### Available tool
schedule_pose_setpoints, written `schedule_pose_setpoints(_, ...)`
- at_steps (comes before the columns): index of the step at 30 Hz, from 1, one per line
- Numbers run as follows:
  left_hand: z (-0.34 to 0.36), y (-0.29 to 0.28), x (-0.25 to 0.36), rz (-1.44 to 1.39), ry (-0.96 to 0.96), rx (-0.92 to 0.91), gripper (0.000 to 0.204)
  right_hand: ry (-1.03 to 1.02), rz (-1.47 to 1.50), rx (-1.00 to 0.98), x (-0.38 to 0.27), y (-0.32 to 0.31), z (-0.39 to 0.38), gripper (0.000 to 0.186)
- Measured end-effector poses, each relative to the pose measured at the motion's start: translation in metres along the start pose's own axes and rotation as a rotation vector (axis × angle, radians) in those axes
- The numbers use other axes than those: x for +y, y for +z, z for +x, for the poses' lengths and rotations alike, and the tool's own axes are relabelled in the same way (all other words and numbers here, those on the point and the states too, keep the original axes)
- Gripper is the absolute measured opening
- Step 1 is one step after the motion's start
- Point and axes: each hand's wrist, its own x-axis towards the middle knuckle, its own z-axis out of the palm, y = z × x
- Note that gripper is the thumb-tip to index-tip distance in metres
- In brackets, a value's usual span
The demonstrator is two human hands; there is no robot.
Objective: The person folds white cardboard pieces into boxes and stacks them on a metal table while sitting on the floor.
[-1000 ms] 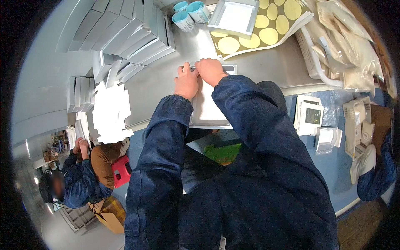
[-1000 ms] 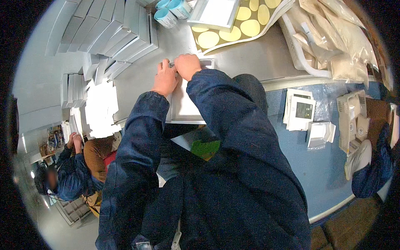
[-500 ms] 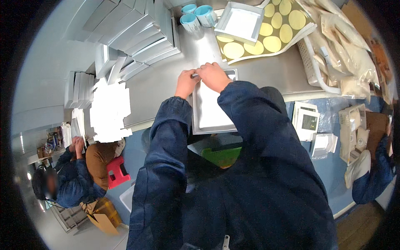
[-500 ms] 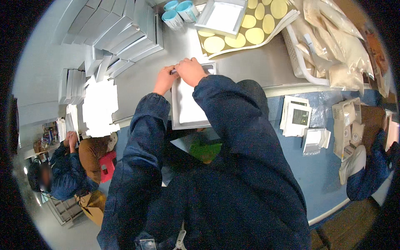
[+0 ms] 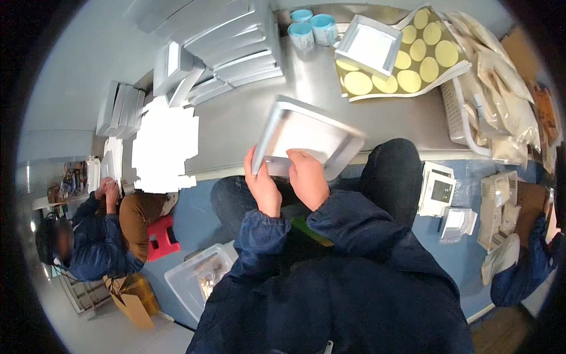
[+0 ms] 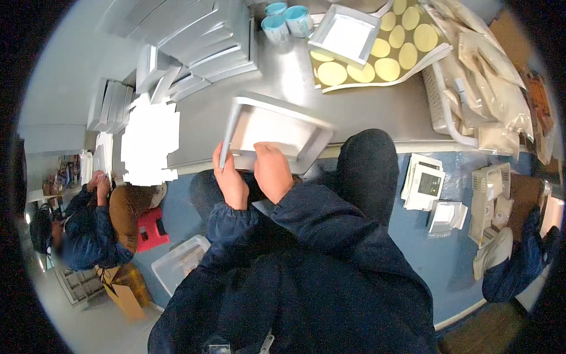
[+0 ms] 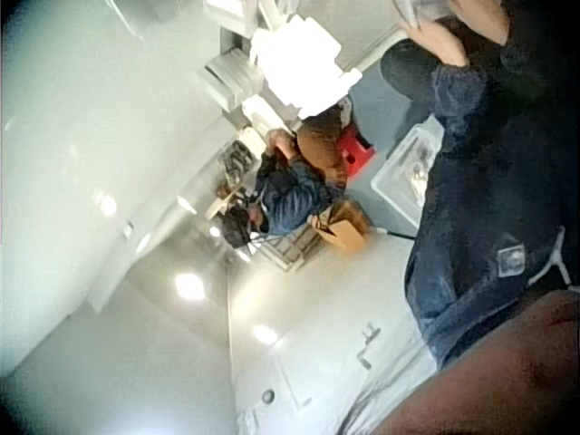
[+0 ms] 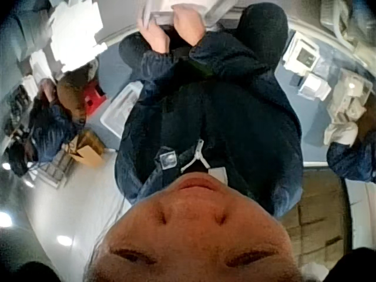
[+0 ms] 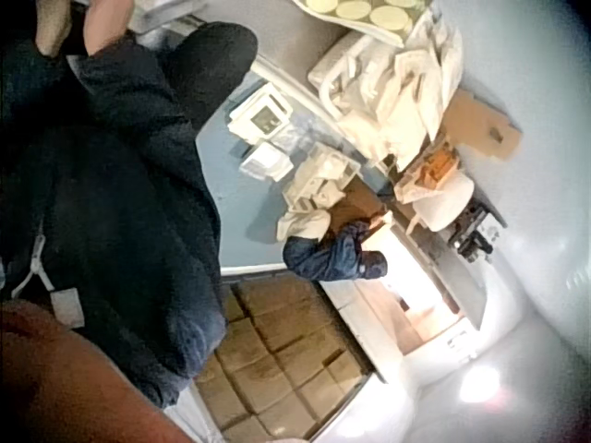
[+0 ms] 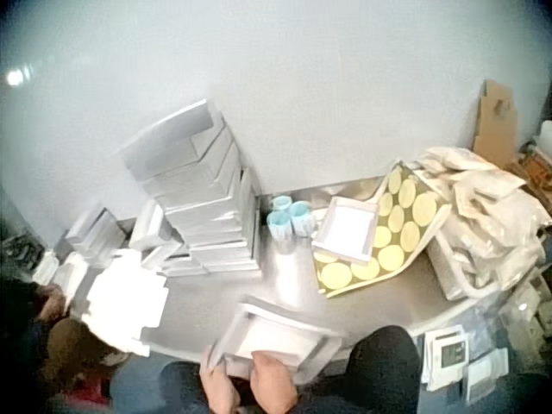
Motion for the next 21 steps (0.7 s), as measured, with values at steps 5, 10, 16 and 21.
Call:
schedule_pose_setpoints(5,-0.032,-0.048,0.004,-0.388,-0.287,0.091,0.031,-0.13,-0.131,-0.212,-0.029,0.012,-0.023,0.028)
schedule_pose_setpoints(10,-0.052,-0.09,0.01,-0.321,-0.289,0.037,0.026,-0.097,-0.093,-0.471,-0.044,0.028,-0.042,0.018)
schedule_pose_setpoints(16,-0.075,-0.127,-0.001,-0.286,-0.391,0.004,0.026,-0.004,-0.007,-0.586,-0.045,0.042,-0.068,0.019)
schedule_pose_setpoints(21,-0.074,-0.139,-0.011,-0.15,-0.361,-0.149,0.032,-0.045,0.128,-0.595,-0.034,0.051,-0.075,0.011)
